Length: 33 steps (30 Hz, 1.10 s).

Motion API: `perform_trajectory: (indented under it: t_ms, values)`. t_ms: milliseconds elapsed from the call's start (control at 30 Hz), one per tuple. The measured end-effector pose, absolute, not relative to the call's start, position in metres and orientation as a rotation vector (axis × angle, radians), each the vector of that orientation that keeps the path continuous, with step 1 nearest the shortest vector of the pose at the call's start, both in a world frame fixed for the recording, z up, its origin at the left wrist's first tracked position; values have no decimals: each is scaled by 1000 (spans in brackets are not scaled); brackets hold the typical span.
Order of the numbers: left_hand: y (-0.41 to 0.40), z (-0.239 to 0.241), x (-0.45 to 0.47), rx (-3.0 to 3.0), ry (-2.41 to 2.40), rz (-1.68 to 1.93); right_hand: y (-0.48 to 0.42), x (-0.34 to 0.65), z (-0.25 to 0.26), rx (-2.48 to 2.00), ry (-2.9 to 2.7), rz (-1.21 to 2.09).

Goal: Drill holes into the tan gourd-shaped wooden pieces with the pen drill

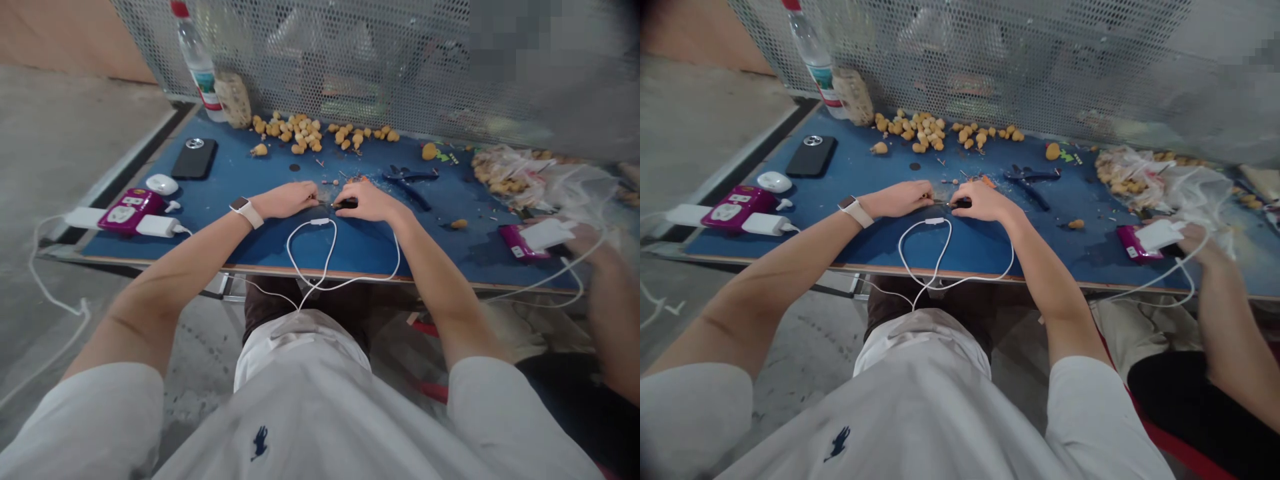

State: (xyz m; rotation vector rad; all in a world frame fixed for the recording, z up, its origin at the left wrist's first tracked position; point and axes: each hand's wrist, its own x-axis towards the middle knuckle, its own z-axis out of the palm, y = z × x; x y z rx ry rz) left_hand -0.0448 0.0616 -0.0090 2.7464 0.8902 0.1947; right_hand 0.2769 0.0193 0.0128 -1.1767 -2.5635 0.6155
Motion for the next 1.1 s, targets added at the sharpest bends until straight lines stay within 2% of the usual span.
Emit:
perform_trajectory:
  t_ms: [1100]
  values:
    - [61, -6, -46, 2701, 893, 233, 19, 276, 15, -1192, -2554, 609]
